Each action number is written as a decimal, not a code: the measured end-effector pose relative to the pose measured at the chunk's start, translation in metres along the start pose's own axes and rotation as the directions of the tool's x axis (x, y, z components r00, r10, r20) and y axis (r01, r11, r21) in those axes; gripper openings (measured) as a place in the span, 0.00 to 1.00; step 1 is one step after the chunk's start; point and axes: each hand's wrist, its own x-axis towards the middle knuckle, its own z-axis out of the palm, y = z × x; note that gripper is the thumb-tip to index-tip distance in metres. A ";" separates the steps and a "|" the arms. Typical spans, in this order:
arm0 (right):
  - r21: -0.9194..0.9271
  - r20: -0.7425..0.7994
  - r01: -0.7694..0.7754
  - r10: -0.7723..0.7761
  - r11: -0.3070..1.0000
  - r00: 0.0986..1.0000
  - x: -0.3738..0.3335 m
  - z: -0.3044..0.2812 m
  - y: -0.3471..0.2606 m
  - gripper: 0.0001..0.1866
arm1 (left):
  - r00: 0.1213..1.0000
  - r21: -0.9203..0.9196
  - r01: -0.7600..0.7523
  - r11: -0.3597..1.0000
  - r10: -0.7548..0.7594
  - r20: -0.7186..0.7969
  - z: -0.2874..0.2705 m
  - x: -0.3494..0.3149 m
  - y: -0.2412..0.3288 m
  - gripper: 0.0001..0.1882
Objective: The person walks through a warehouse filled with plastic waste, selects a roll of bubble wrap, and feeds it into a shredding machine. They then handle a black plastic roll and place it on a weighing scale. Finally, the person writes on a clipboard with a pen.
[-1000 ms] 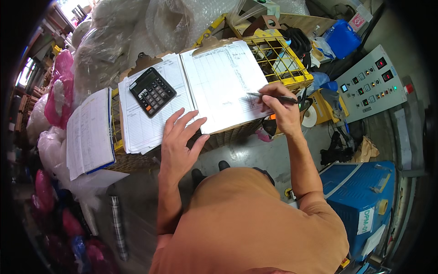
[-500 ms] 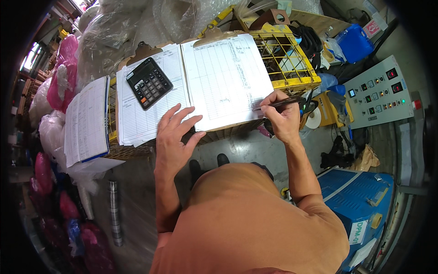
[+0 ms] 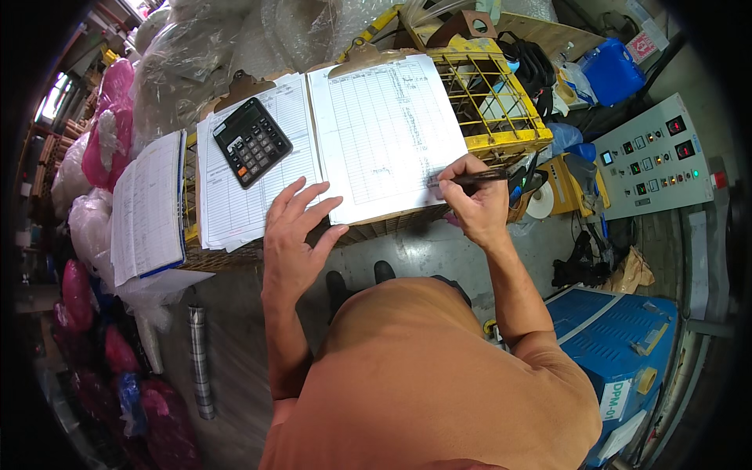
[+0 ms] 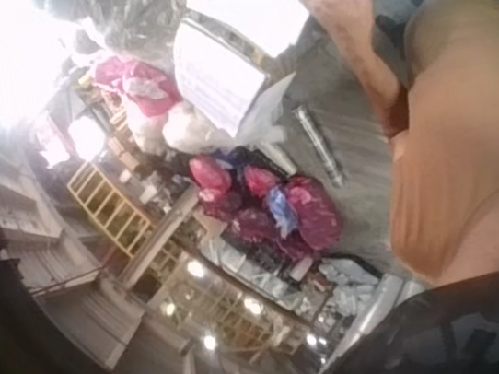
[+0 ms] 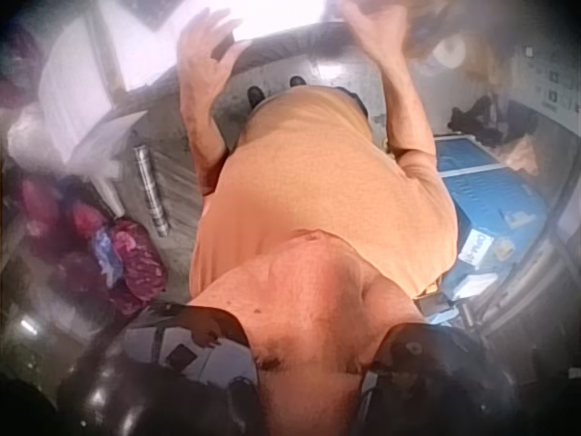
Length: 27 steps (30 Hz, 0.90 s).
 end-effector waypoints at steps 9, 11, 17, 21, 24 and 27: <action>0.019 0.019 -0.051 0.051 0.999 0.999 -0.001 0.000 -0.005 0.05 | 1.000 0.014 0.011 1.000 -0.011 0.003 0.001 -0.001 -0.001 0.20; 0.028 0.010 -0.056 0.056 0.998 0.998 0.000 0.000 -0.003 0.05 | 1.000 0.015 0.010 1.000 -0.010 0.004 0.002 -0.001 -0.002 0.20; 0.097 0.016 -0.046 0.044 0.994 0.999 0.001 -0.003 -0.004 0.04 | 1.000 -0.010 0.006 1.000 -0.006 -0.023 0.002 0.000 -0.002 0.19; 0.007 -0.002 0.015 -0.014 1.000 1.000 0.002 -0.002 0.000 0.04 | 1.000 -0.003 0.005 1.000 -0.005 -0.012 0.001 0.000 -0.002 0.19; 0.057 -0.035 -0.024 0.026 0.998 0.999 0.001 -0.001 -0.002 0.04 | 1.000 0.006 0.013 1.000 -0.013 0.002 0.000 0.000 -0.002 0.20; -0.045 -0.034 0.040 -0.042 0.998 0.999 0.002 0.000 0.001 0.04 | 1.000 -0.001 0.008 1.000 -0.008 -0.002 0.000 0.000 -0.002 0.20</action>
